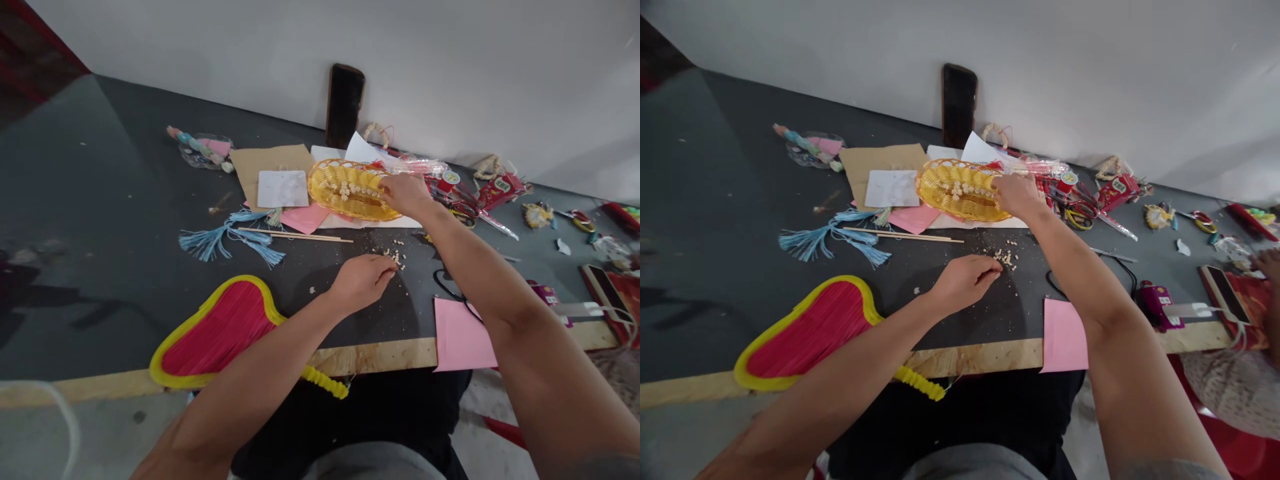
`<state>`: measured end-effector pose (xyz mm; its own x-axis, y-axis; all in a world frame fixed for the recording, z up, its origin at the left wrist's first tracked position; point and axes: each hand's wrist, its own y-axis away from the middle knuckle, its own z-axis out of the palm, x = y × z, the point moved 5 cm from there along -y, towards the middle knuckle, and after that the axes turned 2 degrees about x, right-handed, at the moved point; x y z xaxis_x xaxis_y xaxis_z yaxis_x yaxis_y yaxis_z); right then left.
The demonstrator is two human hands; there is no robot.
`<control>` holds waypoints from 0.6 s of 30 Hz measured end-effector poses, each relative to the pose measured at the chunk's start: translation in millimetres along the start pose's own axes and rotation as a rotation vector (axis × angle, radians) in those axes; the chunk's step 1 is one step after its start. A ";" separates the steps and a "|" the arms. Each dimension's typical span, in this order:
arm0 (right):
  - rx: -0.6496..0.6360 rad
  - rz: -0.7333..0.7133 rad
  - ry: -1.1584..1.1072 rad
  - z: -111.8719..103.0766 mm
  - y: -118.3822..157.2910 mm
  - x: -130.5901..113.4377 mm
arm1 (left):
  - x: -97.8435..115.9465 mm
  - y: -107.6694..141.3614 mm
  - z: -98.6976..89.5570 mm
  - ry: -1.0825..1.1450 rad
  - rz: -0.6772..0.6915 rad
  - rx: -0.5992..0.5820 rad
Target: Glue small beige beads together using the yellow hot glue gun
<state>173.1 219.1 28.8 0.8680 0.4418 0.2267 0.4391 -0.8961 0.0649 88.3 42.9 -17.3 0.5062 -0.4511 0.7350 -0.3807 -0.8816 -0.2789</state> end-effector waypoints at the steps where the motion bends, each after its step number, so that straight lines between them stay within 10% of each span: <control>1: 0.014 -0.003 -0.004 -2.0 1.0 0.8 | -0.6 -0.2 -2.4 0.001 -0.017 0.020; 11: 0.321 -0.107 -0.255 -54.8 76.2 27.5 | -17.8 -2.5 -35.7 0.135 -0.307 0.369; 18: 0.312 -0.091 -0.643 -19.6 158.9 26.3 | -11.9 -1.4 -47.8 0.052 -0.105 0.532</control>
<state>261.2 87.5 64.1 0.7469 0.5385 -0.3899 0.4788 -0.8426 -0.2466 45.9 56.2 3.9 0.4767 -0.3608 0.8016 0.1213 -0.8762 -0.4665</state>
